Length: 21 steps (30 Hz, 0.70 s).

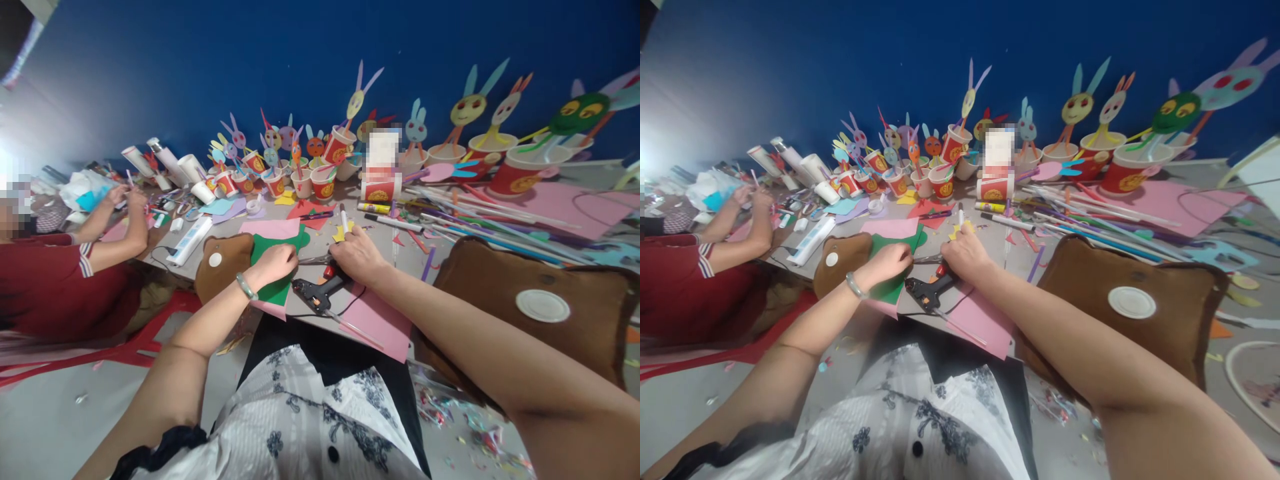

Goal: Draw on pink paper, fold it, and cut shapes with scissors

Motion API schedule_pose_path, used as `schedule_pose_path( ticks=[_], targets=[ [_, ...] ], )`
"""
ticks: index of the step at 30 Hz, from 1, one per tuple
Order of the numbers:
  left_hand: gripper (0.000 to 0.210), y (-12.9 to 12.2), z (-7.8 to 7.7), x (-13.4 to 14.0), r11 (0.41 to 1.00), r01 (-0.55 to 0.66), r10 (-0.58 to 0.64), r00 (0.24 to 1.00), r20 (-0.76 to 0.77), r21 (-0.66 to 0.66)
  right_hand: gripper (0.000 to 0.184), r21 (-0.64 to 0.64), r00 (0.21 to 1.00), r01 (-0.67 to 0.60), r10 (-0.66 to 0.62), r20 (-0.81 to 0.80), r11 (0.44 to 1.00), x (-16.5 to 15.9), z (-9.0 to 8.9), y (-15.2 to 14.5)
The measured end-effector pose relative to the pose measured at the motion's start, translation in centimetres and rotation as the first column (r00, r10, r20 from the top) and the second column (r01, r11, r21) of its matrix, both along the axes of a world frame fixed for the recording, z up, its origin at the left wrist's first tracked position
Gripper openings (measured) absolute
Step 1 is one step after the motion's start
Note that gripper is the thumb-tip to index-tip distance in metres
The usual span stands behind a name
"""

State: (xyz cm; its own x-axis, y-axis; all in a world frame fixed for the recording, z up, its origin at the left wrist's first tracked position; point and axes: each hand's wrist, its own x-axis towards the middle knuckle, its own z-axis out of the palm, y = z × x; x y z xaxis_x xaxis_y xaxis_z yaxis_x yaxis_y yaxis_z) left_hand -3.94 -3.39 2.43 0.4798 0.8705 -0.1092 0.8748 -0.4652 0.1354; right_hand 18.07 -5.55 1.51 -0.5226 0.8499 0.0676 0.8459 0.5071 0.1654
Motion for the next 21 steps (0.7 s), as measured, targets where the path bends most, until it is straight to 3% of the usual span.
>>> schedule_pose_path(
  ticks=[7, 9, 11, 13, 15, 17, 18, 20, 21],
  targets=[
    [0.030, -0.4, -0.1, 0.0, 0.996, 0.084, -0.083, 0.993, -0.081, 0.008, 0.012, 0.047, 0.999, 0.028, -0.025, -0.048, 0.999, 2.3, 0.5, 1.2],
    [0.030, -0.4, -0.1, -0.2, 0.995, 0.099, -0.098, 0.992, -0.083, 0.009, 0.009, 0.107, 0.981, 0.104, -0.085, -0.172, 0.989, 3.4, 0.8, 1.8],
    [0.029, -0.2, 0.0, -0.4, 0.994, 0.110, -0.110, 0.991, -0.076, -0.005, 0.010, 0.171, 0.892, 0.235, -0.143, -0.429, 0.957, 4.4, 0.8, 2.5],
    [0.027, -0.2, 0.4, -0.6, 0.993, 0.107, -0.109, 0.993, -0.055, -0.042, 0.012, 0.119, 0.683, 0.357, -0.172, -0.710, 0.926, 5.4, 0.6, 3.3],
    [0.025, -0.7, 1.4, -0.4, 0.989, 0.121, -0.120, 0.993, 0.015, -0.082, 0.015, -0.028, 0.328, 0.443, -0.191, -0.925, 0.896, 6.3, 0.3, 4.2],
    [0.023, -2.0, 2.9, 0.1, 0.974, 0.217, -0.198, 0.956, 0.217, -0.067, 0.013, -0.207, -0.070, 0.435, -0.197, -0.978, 0.876, 7.1, 0.0, 5.1],
    [0.023, -3.0, 3.9, 0.5, 0.960, 0.277, -0.244, 0.898, 0.366, -0.040, 0.013, -0.280, -0.247, 0.428, -0.187, -0.951, 0.859, 7.5, -0.1, 5.5],
    [0.027, -5.7, 6.0, 1.2, 0.889, 0.457, -0.367, 0.687, 0.627, 0.020, 0.014, -0.317, -0.359, 0.436, -0.160, -0.920, 0.842, 8.1, -0.2, 6.1],
    [0.032, -7.3, 7.1, 1.5, 0.823, 0.565, -0.430, 0.557, 0.711, 0.055, 0.015, -0.324, -0.401, 0.438, -0.140, -0.905, 0.838, 8.4, -0.2, 6.4]
  ],
)
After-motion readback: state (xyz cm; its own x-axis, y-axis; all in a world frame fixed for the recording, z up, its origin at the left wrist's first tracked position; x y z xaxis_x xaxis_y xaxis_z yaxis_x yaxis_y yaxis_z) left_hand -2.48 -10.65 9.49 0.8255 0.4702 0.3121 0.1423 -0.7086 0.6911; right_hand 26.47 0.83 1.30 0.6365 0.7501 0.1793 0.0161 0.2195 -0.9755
